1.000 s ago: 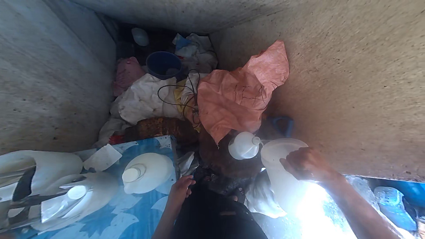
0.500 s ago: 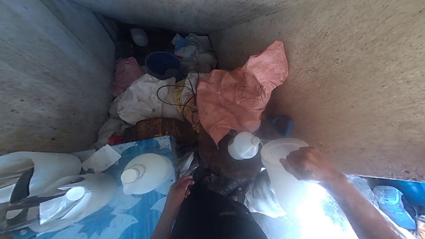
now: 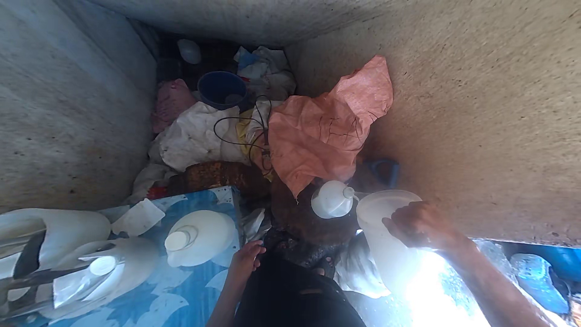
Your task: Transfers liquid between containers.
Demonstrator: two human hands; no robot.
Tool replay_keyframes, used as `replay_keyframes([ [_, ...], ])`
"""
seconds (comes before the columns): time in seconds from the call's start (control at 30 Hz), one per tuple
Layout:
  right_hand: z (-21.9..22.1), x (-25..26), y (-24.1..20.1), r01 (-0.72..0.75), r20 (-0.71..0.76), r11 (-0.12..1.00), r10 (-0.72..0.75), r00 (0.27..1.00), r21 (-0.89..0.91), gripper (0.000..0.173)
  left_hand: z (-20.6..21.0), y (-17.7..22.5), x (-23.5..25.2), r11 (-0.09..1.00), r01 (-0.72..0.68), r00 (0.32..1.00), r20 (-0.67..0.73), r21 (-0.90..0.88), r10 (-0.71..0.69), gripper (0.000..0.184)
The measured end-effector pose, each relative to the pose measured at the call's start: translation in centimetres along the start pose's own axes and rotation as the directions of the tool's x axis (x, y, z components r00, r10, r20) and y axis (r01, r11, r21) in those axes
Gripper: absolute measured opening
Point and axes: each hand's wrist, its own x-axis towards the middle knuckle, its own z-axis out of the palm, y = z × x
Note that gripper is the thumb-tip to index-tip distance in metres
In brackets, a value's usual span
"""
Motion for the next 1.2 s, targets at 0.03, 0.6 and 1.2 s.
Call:
replay_keyframes([
  [0.03,0.00,0.01,0.03,-0.002,0.002,1.000,0.002,1.000,-0.003,0.055,-0.05,0.04,0.02,1.000,-0.006,1.000,0.001,0.004,0.006,0.028],
  [0.6,-0.53,0.27,0.13,-0.016,0.029,1.000,0.016,0.999,-0.017,0.055,0.24,0.24,0.21,1.000,0.013,1.000,-0.001,0.004,-0.013,0.028],
  [1.2,-0.57,0.37,0.29,-0.029,0.050,1.000,0.029,0.998,-0.012,0.055,0.29,-0.28,0.20,0.999,0.004,1.000,0.007,0.032,-0.004,0.029],
])
